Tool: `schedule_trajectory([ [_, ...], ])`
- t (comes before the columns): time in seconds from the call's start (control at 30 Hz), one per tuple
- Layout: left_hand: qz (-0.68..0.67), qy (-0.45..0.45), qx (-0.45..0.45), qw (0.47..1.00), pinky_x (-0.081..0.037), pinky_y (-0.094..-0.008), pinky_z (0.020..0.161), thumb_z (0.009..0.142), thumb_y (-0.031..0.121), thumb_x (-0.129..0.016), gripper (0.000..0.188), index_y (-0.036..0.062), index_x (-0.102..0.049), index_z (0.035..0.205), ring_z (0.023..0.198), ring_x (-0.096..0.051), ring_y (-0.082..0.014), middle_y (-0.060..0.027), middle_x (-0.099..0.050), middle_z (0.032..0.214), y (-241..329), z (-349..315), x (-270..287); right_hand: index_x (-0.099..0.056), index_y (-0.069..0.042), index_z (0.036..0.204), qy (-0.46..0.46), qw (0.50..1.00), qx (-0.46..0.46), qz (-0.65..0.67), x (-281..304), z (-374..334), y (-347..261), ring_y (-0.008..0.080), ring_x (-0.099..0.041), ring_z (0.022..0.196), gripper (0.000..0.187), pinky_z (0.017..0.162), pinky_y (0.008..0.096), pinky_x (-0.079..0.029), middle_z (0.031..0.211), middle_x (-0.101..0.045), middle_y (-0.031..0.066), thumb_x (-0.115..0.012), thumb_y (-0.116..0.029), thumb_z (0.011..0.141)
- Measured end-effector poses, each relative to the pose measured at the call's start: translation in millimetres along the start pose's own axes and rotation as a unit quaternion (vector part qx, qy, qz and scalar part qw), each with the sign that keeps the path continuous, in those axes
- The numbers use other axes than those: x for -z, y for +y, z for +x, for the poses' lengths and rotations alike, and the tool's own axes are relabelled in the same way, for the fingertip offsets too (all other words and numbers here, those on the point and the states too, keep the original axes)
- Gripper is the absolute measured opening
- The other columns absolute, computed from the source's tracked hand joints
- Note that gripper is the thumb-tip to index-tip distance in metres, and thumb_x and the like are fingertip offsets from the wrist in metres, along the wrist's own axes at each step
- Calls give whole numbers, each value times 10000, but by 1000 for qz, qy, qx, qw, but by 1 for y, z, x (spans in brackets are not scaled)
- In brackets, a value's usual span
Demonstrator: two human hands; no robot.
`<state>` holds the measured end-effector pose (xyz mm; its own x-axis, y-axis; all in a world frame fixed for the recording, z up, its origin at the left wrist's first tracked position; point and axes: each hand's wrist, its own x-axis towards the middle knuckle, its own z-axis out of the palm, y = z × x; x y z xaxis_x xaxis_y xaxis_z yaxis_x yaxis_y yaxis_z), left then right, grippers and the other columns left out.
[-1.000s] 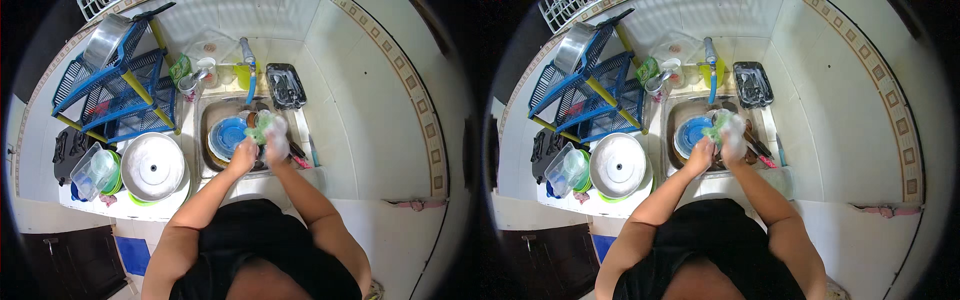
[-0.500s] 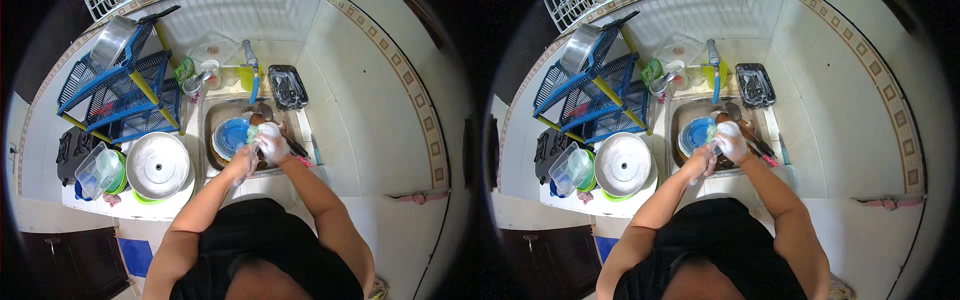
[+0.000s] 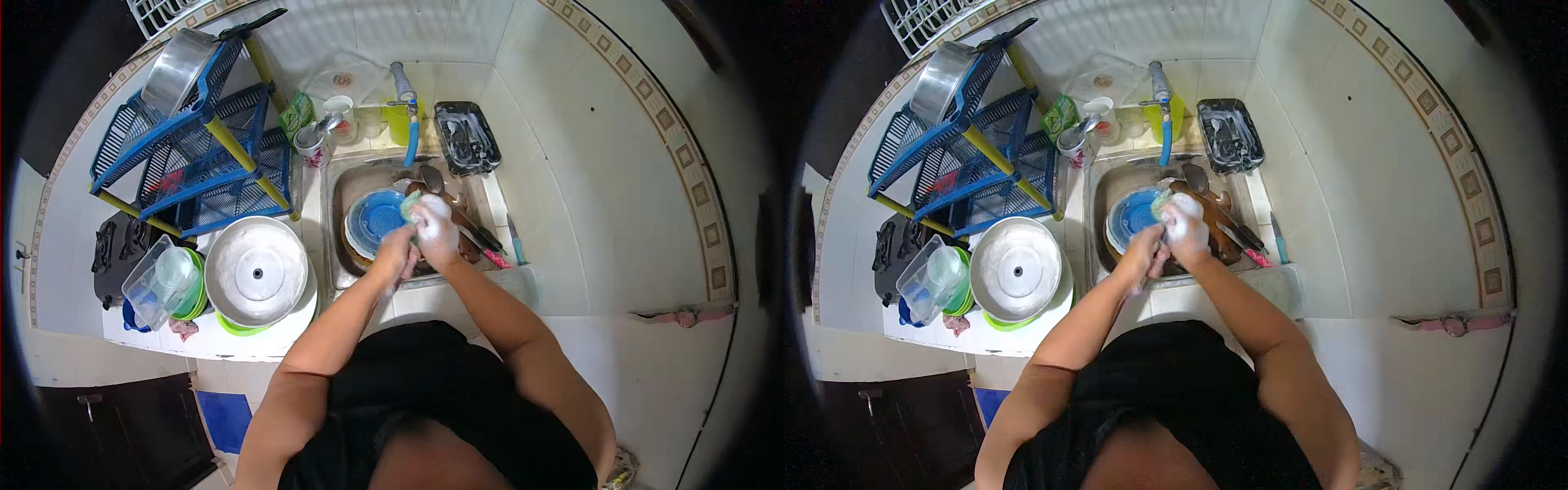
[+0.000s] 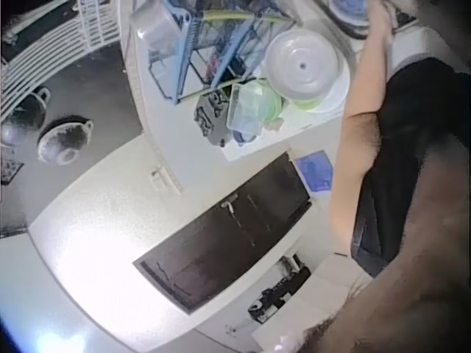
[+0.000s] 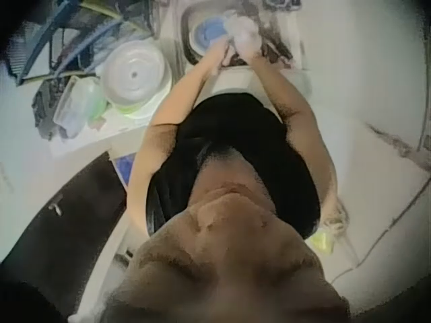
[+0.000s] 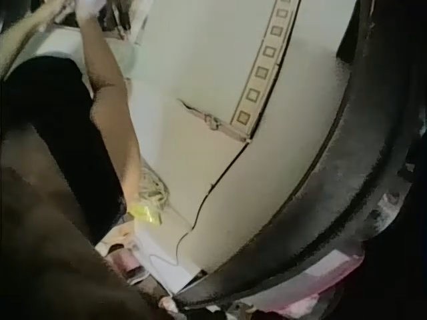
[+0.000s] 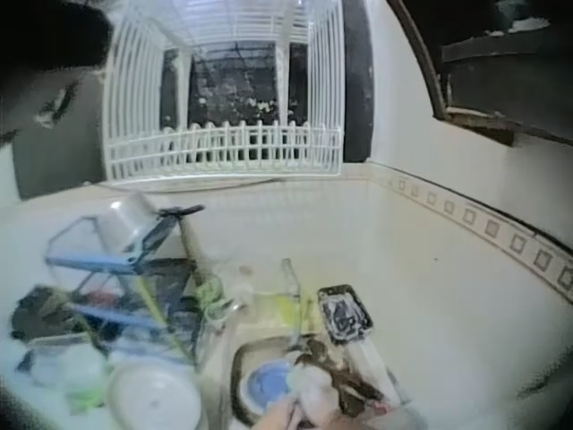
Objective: Washing plates, bowls, and kitchen utensils in a sink using soap and a sponge.
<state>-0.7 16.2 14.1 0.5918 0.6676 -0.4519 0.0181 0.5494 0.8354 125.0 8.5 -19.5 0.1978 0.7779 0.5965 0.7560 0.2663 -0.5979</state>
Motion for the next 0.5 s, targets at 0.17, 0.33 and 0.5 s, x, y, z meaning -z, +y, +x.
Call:
schedule_trajectory([
  [0.17, -22, 172, -46, 984, -265, -227, 386, 890, 371, -348, 343, 109, -570, 891, 426, -368, -98, 14, -448, 575, -16, 10, 27, -609, -99, 831, -171, 977, -35, 125, 21, -21, -27, 281, -584, 786, 104, 695, 341, -469, 865, -596, 89, -534, -96, 759],
  [0.33, 27, 160, -83, 983, -303, -236, 386, 899, 260, -414, 239, 89, -576, 858, 435, -394, -95, 0, -479, 607, -30, 14, 25, -604, -82, 777, -146, 984, -55, 86, 35, -15, -27, 301, -565, 780, 76, 698, 369, -454, 839, -592, 104, -555, -93, 720],
  [0.5, 209, 106, -231, 944, -381, -264, 465, 907, 110, -385, 179, 12, -527, 954, 501, -447, -119, -35, -495, 641, -35, 8, 3, -613, -88, 692, 6, 992, 120, -27, 11, 13, -16, 349, -526, 875, 69, 783, 443, -415, 834, -592, 126, -620, -151, 720],
])
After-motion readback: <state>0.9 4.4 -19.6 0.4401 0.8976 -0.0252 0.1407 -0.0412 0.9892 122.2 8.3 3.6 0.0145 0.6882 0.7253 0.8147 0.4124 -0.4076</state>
